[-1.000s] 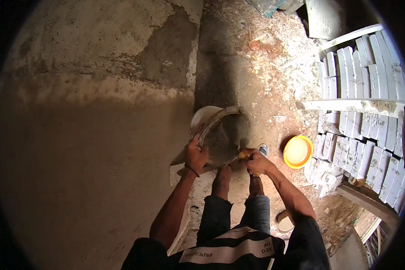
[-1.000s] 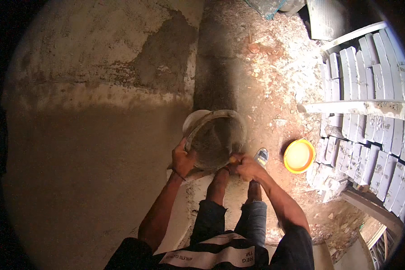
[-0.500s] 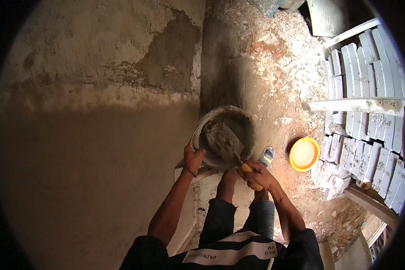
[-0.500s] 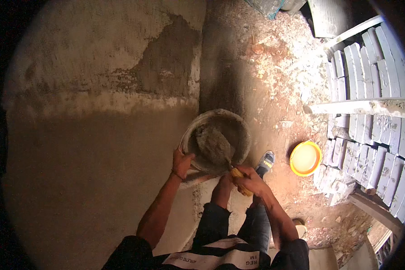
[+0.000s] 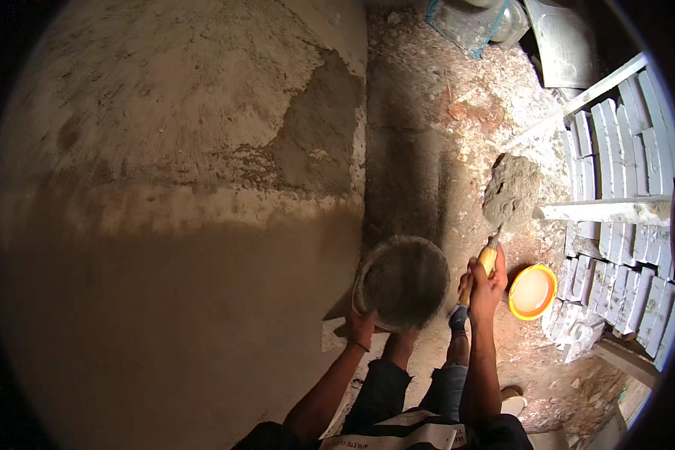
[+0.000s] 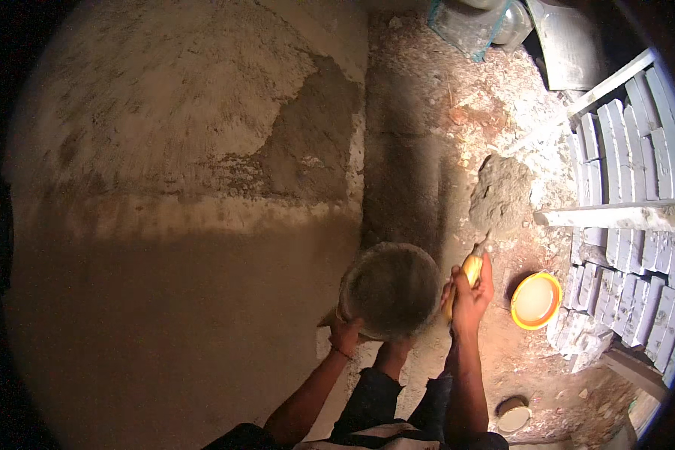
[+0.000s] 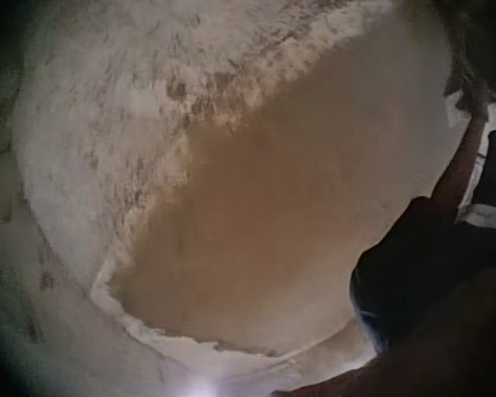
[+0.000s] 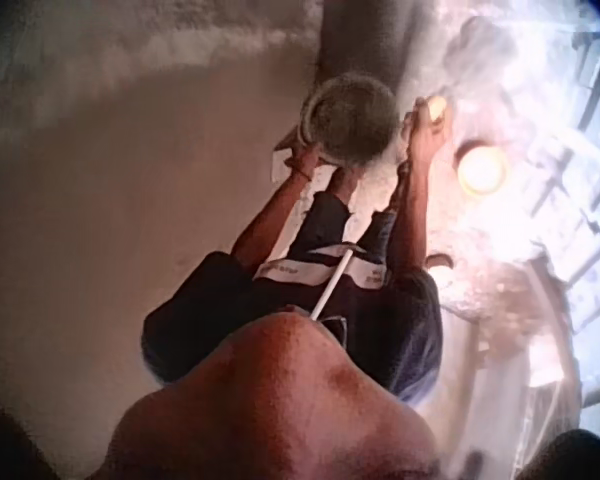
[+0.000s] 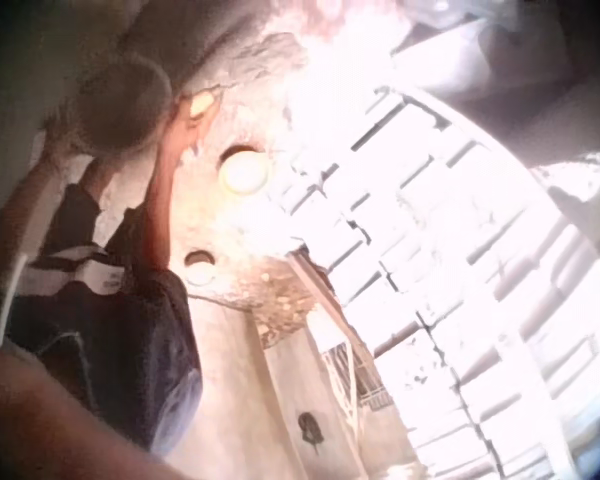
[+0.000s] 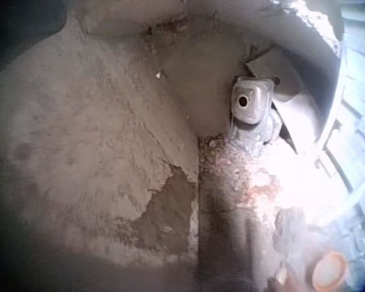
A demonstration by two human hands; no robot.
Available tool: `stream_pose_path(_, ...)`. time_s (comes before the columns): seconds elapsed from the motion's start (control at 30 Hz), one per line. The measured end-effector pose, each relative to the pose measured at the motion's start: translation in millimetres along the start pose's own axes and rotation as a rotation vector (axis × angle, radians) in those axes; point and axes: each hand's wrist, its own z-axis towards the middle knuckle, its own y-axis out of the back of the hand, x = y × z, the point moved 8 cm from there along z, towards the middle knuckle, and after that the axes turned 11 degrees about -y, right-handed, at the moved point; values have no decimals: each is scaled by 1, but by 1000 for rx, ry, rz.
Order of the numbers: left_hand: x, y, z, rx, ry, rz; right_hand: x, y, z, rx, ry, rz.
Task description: The person applies cement to a wall using a trowel. They scoop cement from a bucket and spread it onto the rough surface of the wall, repeating this process to cover an area.
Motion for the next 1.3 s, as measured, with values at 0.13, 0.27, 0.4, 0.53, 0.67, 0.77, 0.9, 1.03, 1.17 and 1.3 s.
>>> stream_pose_path(0.13, -24, 1, -8, 67, -116, 122, -77, -36, 86, -135, 198, -303)
stream_pose_path(0.27, -27, -20, -13, 198, -183, 86, -159, -145, 126, -237, 209, -787)
stream_pose_path(0.4, 16, 11, -2, 275, -374, 49, -161, -340, -5, 378, 319, -763)
stream_pose_path(0.53, 8, 9, 0, 196, -319, 51, -31, -341, -137, 469, 601, -389)
stream_pose_path(0.67, -17, 4, 17, 109, -339, 47, -39, -190, -123, 554, 603, -623)
stream_pose_path(0.77, -30, -14, 22, 76, -360, 2, -47, -46, -48, 404, 230, -1014)
stream_pose_path(0.9, -4, -14, 39, 237, -297, 37, -21, -7, -27, 163, -88, -572)
stream_pose_path(1.03, -5, -45, 34, 155, -124, -224, -51, -73, 40, 148, -206, -34)
stream_pose_path(1.17, -1, -57, 45, 94, -369, -131, -158, -206, 94, 259, -450, -52)
stream_pose_path(1.3, 30, -93, 20, 313, -345, -70, -248, -257, 154, 136, -528, -116)
